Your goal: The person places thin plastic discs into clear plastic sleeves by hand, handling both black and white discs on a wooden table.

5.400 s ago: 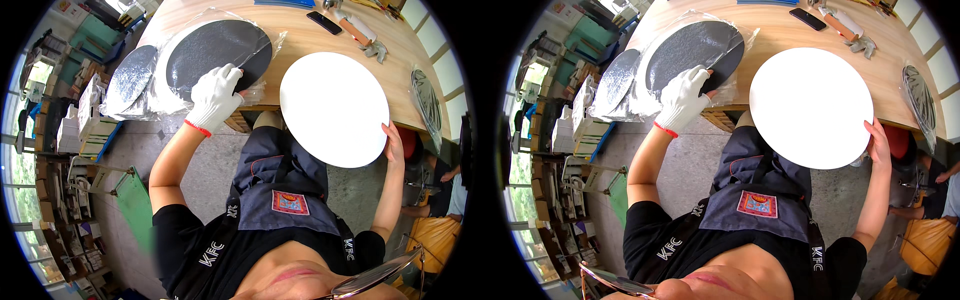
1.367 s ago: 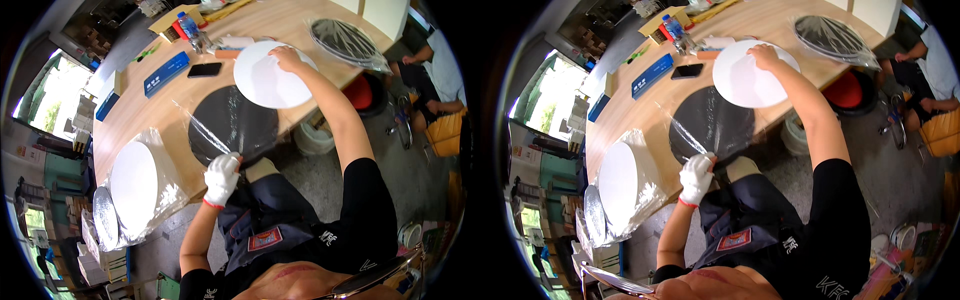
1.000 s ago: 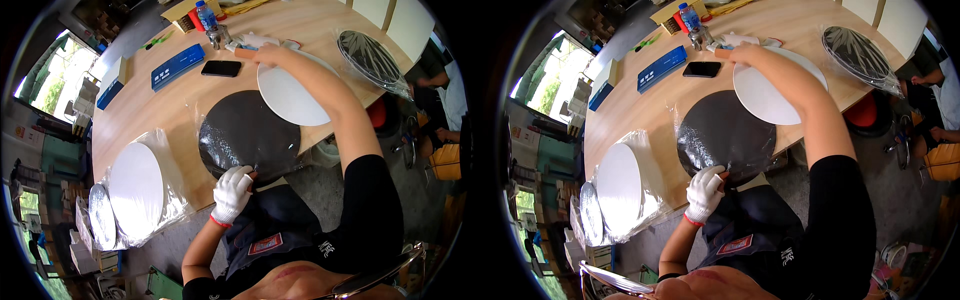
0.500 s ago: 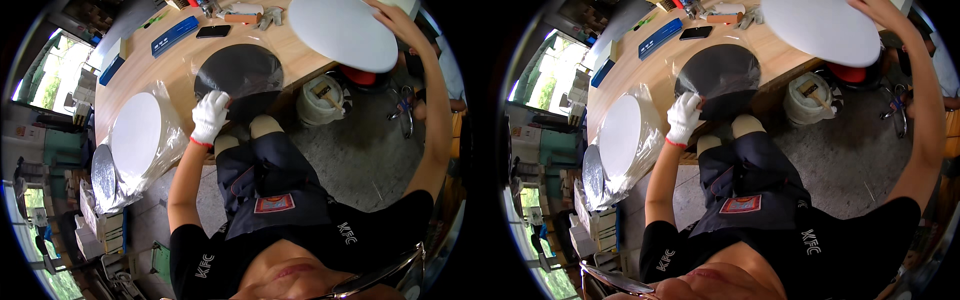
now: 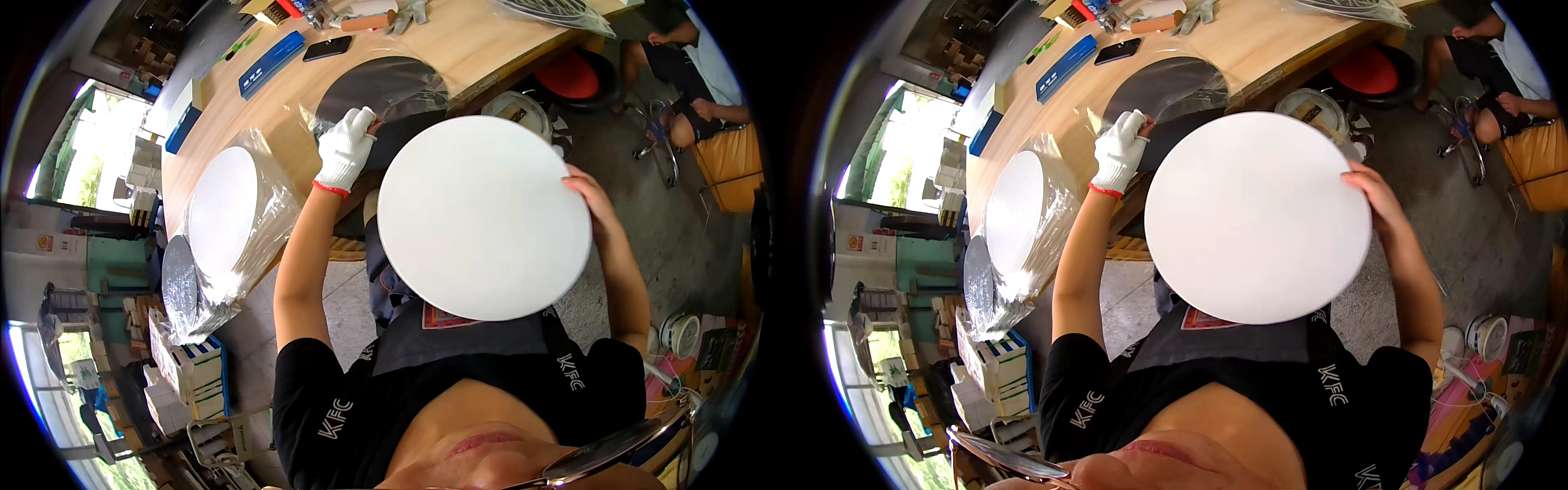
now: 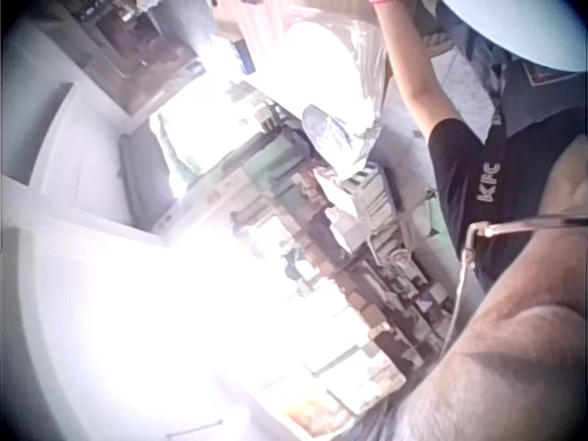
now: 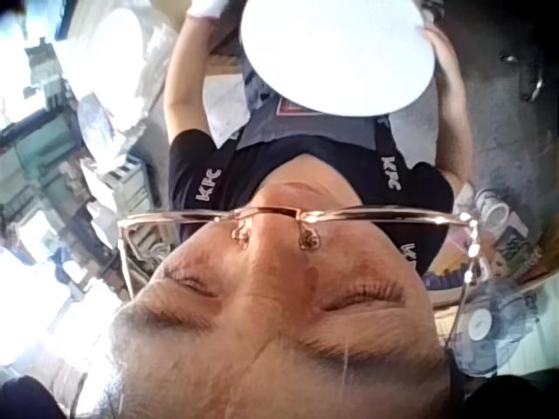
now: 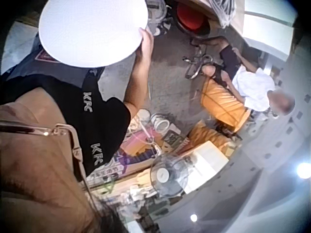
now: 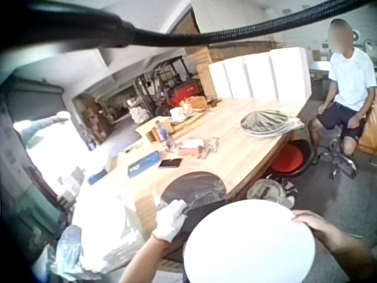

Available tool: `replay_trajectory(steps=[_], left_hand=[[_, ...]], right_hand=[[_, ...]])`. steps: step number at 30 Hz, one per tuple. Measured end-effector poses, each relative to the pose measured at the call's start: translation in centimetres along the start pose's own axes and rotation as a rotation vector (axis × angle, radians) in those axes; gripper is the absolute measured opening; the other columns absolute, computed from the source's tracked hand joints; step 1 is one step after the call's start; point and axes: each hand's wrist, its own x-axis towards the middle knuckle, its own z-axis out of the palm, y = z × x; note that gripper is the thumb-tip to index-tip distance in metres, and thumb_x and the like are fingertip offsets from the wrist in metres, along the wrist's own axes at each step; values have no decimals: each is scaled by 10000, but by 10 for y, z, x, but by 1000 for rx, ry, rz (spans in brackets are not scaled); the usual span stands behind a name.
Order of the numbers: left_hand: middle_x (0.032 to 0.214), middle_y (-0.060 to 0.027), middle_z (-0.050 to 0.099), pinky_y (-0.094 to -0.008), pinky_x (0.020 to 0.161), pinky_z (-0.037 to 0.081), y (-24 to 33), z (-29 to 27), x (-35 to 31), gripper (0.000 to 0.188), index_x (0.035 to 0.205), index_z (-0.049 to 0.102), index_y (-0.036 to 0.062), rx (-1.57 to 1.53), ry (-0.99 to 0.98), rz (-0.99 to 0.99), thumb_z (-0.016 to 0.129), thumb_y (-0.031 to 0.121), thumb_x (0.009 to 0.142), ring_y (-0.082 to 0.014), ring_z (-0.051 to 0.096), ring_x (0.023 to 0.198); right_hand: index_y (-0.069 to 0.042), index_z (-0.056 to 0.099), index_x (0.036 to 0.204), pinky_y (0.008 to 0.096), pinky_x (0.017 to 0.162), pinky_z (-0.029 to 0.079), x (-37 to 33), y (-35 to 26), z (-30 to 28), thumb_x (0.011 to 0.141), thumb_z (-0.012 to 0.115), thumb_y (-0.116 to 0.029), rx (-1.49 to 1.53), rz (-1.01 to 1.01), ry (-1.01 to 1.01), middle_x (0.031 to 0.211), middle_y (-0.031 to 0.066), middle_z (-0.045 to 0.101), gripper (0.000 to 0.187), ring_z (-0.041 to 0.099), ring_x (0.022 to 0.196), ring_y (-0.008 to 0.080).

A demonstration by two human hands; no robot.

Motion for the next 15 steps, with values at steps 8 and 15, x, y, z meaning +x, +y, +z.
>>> replay_trajectory(steps=[8,15], left_hand=[[829,-65,651,-384,595,517,4,-8,1,103,909,657,125,37,-37,59,714,184,847,-282,664,692],[884,-20,635,-415,675,535,10,-25,-38,196,952,644,165,124,-207,-45,722,192,774,-251,646,880]], right_hand=[[-18,542,1311,156,481,390,15,41,19,931,567,-159,172,-18,107,883,-29,644,406,536,606,-3],[-75,517,1256,187,448,386,3,61,61,990,552,-207,221,-96,202,792,-14,591,299,498,529,37]])
